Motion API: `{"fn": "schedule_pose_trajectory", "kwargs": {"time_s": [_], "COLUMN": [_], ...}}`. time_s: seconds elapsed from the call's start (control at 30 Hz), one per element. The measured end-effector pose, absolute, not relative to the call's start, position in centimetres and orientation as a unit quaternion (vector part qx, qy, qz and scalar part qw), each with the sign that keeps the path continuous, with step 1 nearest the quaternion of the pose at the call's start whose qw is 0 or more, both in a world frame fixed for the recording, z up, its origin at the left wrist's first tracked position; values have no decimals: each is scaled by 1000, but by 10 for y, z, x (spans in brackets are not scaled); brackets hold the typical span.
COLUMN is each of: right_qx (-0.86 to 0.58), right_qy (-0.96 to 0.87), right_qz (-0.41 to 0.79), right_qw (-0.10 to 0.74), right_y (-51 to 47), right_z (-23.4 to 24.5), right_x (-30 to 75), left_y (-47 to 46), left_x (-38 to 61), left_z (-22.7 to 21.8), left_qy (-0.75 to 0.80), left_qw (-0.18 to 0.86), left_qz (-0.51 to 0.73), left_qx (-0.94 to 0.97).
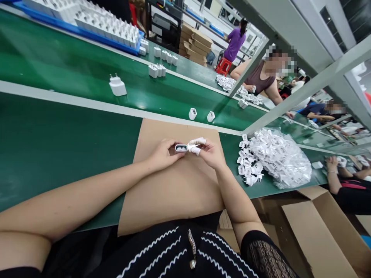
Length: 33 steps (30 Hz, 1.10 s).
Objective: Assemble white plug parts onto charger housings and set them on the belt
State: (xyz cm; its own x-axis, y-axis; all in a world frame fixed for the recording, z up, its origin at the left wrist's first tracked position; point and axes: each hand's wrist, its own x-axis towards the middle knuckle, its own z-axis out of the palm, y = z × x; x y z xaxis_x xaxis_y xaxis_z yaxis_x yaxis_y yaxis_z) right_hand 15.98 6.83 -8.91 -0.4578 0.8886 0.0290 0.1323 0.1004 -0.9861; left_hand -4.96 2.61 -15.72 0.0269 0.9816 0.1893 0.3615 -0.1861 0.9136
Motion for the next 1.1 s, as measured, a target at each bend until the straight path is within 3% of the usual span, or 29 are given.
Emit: {"fn": "schedule_pose_trajectory", "kwargs": {"time_s": [0.17,0.33,0.43,0.6,0.83,1.1], "right_qx": [-358,-392,-362,-365,-389,-355], "right_qy": [-718,-831,-879,-893,-890,-922], "right_qz": [515,303,244,215,166,121], "right_qw": [300,252,191,150,173,99], "right_y": [68,66,67,68,62,67], "right_z": [-80,-66,-60,-66,-72,-69], "right_x": [155,149,141,131,133,122], "left_y": [30,32,33,33,33,33], "left_x": [-56,-59,-59,-59,-59,-58], "left_z": [-157,-158,-157,-154,-154,-153], "left_qy": [497,488,484,491,493,490], "left_qw": [370,396,397,385,401,387], "left_qz": [454,451,452,442,434,442], "left_qx": [640,634,635,644,638,644]}}
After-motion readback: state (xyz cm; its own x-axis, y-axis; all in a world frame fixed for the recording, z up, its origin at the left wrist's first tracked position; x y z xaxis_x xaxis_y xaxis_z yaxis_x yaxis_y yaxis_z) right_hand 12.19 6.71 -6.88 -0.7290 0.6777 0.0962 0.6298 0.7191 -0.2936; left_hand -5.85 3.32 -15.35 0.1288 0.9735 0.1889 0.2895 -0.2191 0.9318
